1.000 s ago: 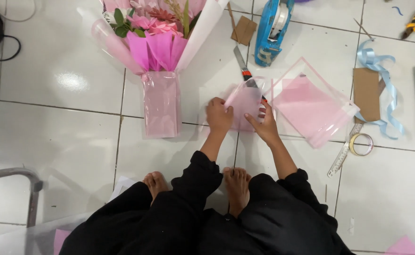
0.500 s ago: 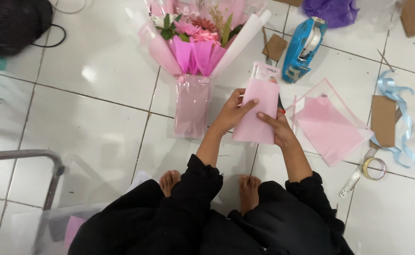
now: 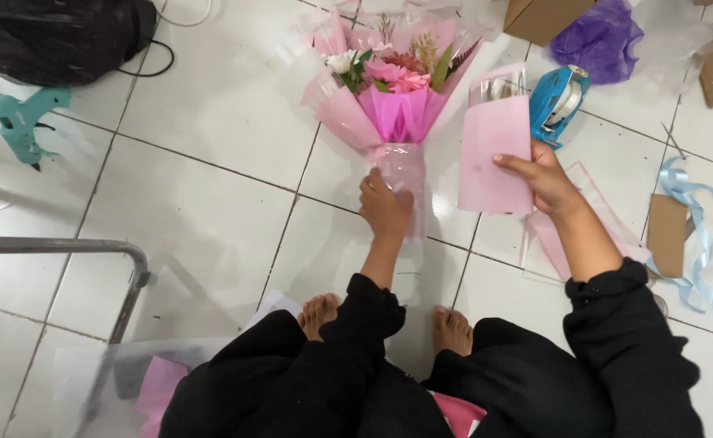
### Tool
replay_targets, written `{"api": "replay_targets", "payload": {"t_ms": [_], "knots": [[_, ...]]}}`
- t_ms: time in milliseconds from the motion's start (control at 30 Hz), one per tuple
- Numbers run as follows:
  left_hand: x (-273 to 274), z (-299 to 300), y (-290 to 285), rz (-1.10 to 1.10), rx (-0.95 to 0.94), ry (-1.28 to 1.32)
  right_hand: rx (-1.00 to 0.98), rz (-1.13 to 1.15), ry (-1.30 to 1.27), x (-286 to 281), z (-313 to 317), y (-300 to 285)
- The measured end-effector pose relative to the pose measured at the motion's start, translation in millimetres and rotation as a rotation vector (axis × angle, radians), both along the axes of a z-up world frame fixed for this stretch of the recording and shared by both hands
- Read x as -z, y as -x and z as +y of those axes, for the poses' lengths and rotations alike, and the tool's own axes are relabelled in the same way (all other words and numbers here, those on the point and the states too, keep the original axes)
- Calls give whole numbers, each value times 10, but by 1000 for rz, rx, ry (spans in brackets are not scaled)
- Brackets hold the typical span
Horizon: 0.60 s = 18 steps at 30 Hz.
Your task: Wrapping a flower bouquet with pink decorative paper and securing it with a stapler
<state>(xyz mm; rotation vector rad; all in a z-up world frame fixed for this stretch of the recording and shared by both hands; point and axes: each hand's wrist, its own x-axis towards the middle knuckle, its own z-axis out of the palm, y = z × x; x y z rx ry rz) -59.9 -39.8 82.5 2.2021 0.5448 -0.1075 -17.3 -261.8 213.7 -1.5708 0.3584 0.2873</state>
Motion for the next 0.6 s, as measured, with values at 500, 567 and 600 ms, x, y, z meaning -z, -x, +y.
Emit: {"api": "replay_targets", "payload": {"t_ms": [500, 567, 600], "knots": [[-1767, 251, -45, -173, 119, 1137, -186, 10, -107, -813, 680, -107], [-1826, 319, -26, -91, 65, 1164, -134, -62, -231, -572, 587, -76], [-1855, 350, -17, -11, 4, 1188, -89, -133, -356, -451, 538, -64]]}}
